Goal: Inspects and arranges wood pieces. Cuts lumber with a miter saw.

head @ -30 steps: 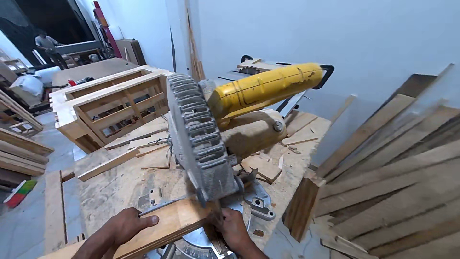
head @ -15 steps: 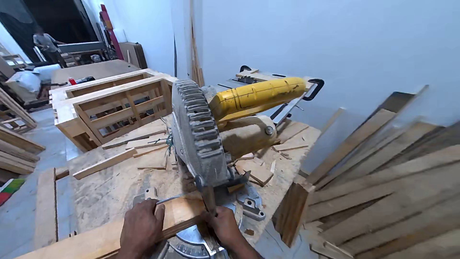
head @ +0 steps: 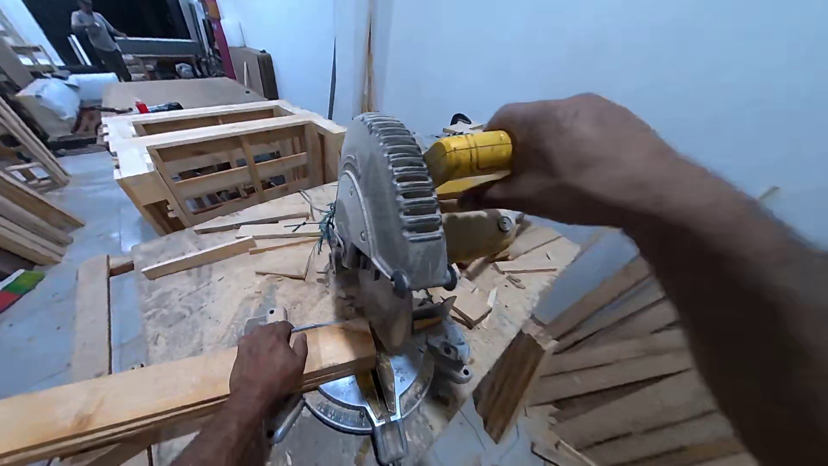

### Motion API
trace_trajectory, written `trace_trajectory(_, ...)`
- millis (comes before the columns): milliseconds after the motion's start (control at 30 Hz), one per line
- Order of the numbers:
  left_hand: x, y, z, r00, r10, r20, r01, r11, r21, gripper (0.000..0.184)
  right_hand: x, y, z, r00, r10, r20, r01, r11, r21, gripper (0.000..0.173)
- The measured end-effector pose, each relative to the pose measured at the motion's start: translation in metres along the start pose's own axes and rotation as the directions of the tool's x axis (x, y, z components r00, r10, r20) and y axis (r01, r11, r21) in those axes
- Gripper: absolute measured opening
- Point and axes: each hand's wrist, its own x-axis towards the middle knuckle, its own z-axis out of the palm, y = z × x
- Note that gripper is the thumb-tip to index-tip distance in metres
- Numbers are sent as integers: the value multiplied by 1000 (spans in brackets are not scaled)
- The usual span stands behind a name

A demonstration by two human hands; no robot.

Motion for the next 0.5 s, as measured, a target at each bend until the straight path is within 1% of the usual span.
trace_trajectory(33, -1, 0, 0, 1000, -2, 1, 2, 1000, 2, 55, 6, -4, -5, 994, -32, 102, 35, 999, -29, 43)
trace_trajectory(100, -3, -1, 1, 1000, -7, -1, 7, 1000, 21, 52, 5, -10, -9, 956, -113, 271, 119, 993, -6, 36)
trace_trajectory(167, -4, -3, 4, 1000, -9, -7, 9, 999, 34, 52, -7, -14, -5, 906, -185, 380, 179, 982, 51, 29)
trace_trajectory(200, -3, -4, 5, 1000, -6, -24, 6, 999, 31, 51, -13, -15, -1, 900, -211, 381, 207, 977, 52, 26)
trace_trajectory(233, -3, -4, 5, 999, 0, -37, 1, 1000, 31, 50, -20, -15, 4, 909, -221, 353, 226, 974, 28, 22)
trace_trajectory(300, -5, -5, 7, 999, 5, -40, -3, 999, 37, 51, -30, -14, 12, 938, -239, 251, 251, 968, -18, 16)
trace_trajectory(433, -5, -5, 8, 999, 14, -41, -12, 999, 43, 53, -47, -18, 21, 969, -178, 173, 194, 978, -80, 17)
trace_trajectory(500, -4, -6, 9, 999, 15, -37, -13, 999, 41, 54, -62, -18, 32, 975, -202, 97, 210, 973, -90, 15)
